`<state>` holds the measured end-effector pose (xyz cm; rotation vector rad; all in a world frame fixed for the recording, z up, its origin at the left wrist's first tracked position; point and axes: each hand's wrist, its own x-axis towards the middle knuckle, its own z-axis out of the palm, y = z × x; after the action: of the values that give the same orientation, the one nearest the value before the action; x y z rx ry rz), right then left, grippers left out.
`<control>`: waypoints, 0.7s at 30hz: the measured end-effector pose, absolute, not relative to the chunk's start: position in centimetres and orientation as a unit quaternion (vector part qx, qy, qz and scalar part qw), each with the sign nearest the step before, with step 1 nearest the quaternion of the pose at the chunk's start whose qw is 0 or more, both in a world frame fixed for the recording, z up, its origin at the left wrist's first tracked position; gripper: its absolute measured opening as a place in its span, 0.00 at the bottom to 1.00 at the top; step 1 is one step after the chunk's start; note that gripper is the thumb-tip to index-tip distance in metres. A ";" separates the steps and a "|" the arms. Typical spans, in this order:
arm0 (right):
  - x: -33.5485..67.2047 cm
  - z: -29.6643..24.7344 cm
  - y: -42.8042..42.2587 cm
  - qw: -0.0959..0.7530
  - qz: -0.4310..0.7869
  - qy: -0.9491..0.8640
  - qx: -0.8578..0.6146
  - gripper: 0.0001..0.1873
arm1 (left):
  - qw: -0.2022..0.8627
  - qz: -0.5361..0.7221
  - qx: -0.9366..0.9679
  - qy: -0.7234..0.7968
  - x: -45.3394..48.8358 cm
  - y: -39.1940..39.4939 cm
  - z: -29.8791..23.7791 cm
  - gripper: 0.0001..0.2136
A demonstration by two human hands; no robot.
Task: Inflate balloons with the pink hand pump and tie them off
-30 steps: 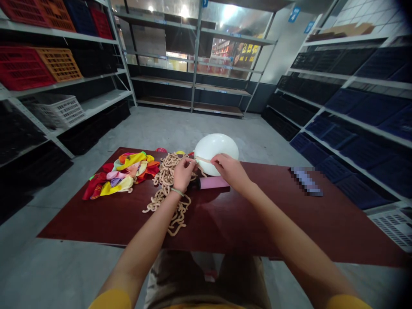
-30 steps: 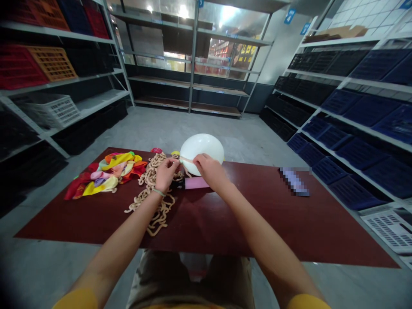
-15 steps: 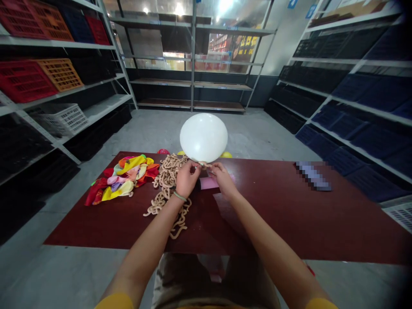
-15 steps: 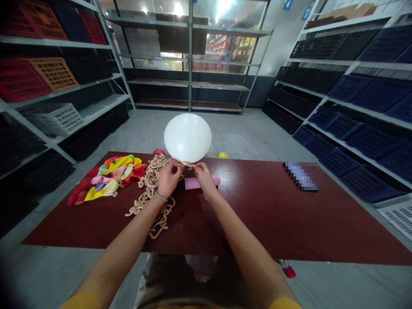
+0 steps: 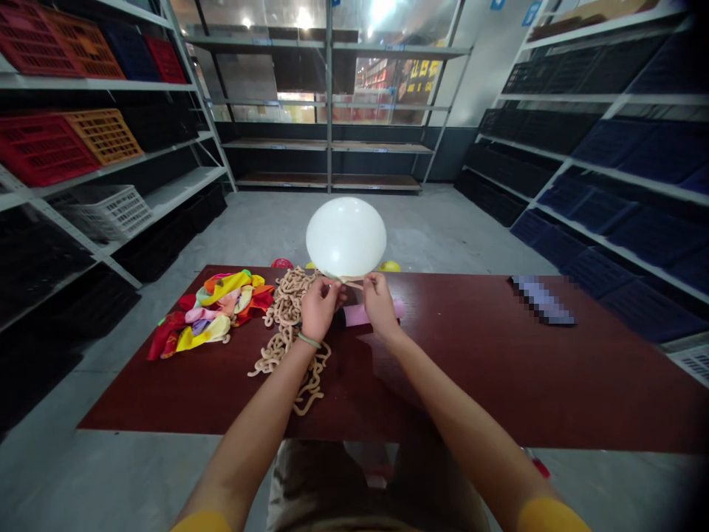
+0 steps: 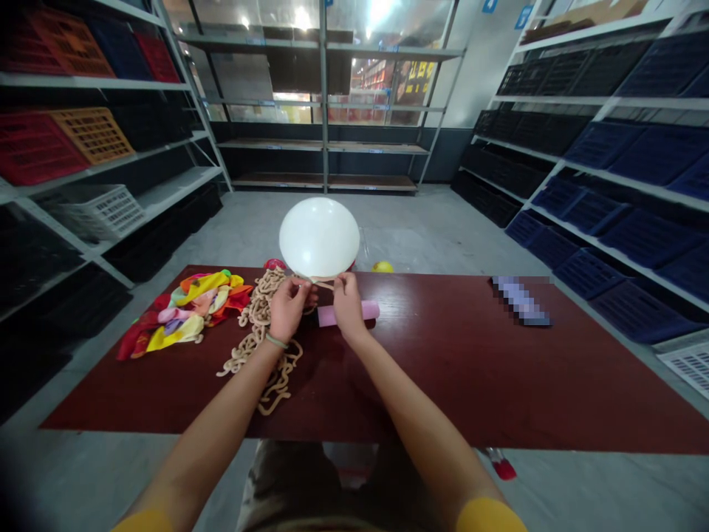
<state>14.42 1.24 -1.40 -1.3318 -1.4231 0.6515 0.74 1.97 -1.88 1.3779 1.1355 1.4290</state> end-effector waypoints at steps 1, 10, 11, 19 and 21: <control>14.5 -1.2 0.7 0.519 0.246 -0.588 -0.569 0.14 | 0.435 0.576 0.523 0.452 0.8 2.0 -1.7 0.12; 15.9 -1.5 -1.6 0.408 0.069 -0.688 -0.596 0.17 | 0.208 0.515 0.640 0.532 -0.1 1.7 -1.5 0.05; 16.2 -1.7 -1.5 0.404 0.055 -0.692 -0.596 0.17 | 0.175 0.497 0.665 0.529 -0.2 1.5 -1.6 0.04; 18.4 -1.5 -2.0 0.368 0.048 -0.750 -0.548 0.17 | 0.183 0.449 0.756 0.439 0.5 0.7 -2.2 0.15; 18.8 -1.1 -2.3 0.361 0.054 -0.772 -0.521 0.18 | 0.208 0.427 0.778 0.411 0.6 0.8 -2.5 0.17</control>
<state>18.77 -2.34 -1.07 -1.3414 -1.9895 0.1393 0.59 0.82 -2.45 2.1649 1.1439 1.1890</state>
